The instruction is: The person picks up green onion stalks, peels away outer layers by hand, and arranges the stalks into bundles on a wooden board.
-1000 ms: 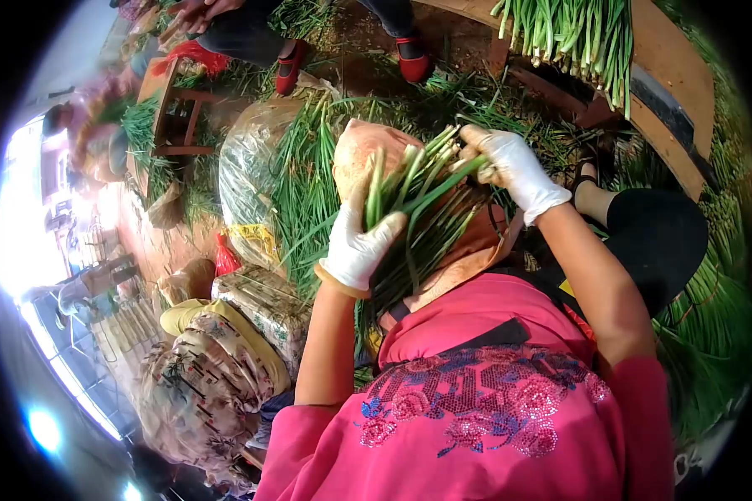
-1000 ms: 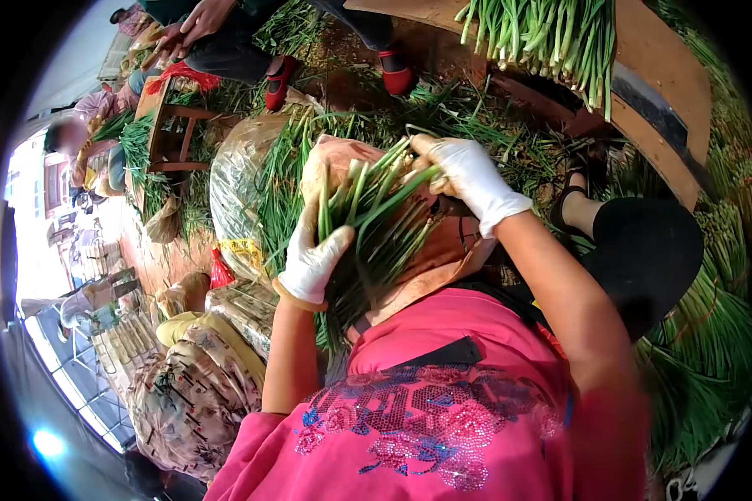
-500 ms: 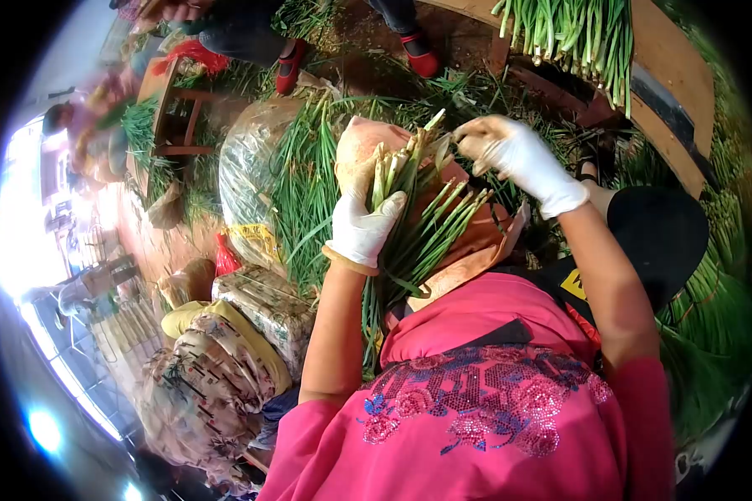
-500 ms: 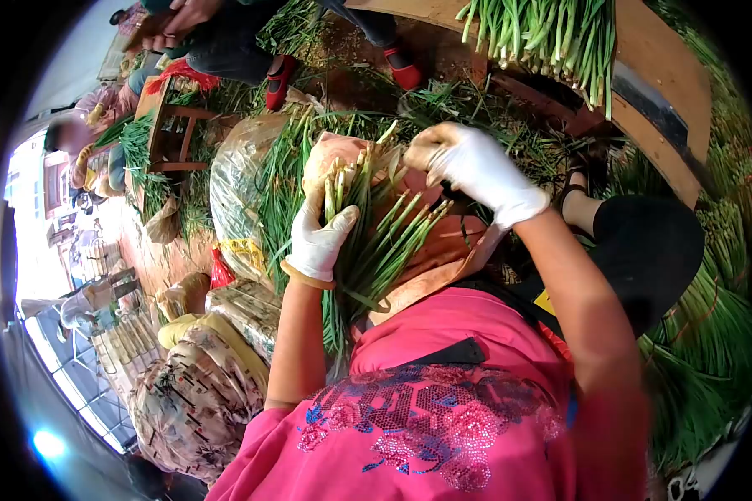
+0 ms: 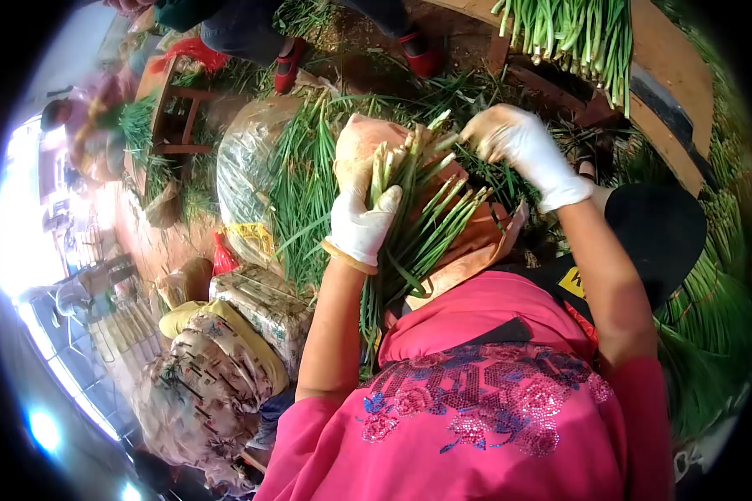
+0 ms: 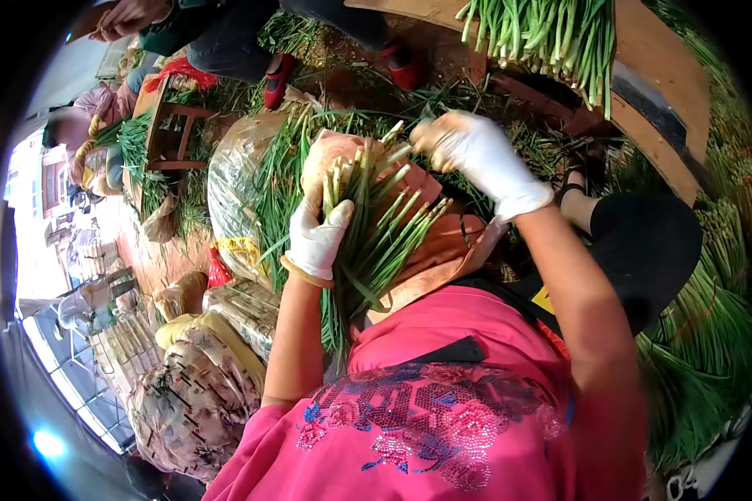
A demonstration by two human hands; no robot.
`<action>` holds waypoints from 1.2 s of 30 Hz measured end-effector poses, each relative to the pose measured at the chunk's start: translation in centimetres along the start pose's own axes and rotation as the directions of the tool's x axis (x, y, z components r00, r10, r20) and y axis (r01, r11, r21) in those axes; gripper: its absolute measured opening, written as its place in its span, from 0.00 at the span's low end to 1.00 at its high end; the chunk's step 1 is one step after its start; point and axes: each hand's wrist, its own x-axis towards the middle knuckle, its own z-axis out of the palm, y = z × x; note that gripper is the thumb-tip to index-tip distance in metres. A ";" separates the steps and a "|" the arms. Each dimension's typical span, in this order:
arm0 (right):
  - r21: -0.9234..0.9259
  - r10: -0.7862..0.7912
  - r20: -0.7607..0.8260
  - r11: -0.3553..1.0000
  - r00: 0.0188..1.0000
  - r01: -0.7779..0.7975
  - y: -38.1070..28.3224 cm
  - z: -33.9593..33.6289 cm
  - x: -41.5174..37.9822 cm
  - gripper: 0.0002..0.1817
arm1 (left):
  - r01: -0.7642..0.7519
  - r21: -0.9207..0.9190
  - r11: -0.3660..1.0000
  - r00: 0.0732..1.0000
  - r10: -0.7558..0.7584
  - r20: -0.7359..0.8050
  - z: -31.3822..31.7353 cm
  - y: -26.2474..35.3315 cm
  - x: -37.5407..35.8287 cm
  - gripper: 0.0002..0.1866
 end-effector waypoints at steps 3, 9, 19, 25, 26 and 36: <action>-0.011 0.101 -0.011 0.995 0.995 -0.101 2.3 3.5 0.7 0.09 | -0.248 0.478 0.843 0.969 0.202 0.145 -0.1 3.4 -0.3 0.47; 0.128 -0.304 -0.248 0.931 0.920 0.343 -2.0 0.8 0.1 0.05 | 0.084 -0.229 0.970 0.995 -0.093 -0.030 -1.7 0.8 -1.0 0.48; 0.348 -0.488 -0.180 0.781 0.854 0.519 -10.9 -9.9 -6.3 0.19 | 0.210 -0.587 0.782 0.958 -0.284 -0.034 -3.1 -1.7 0.9 0.31; -0.847 -0.110 0.322 0.411 0.940 0.338 -2.2 6.8 -2.0 0.15 | 0.230 -0.494 0.839 0.947 -0.310 -0.085 -2.4 -1.0 0.2 0.31; -0.877 -0.057 0.403 0.263 0.913 0.403 -0.5 8.1 -1.5 0.15 | 0.195 -0.445 0.874 0.958 -0.268 -0.106 -2.3 -0.8 -0.1 0.32; 0.033 0.263 0.450 0.950 0.853 -0.311 0.4 7.3 -1.8 0.04 | 0.168 -0.532 0.830 0.971 -0.233 -0.057 -1.6 -1.2 -2.9 0.39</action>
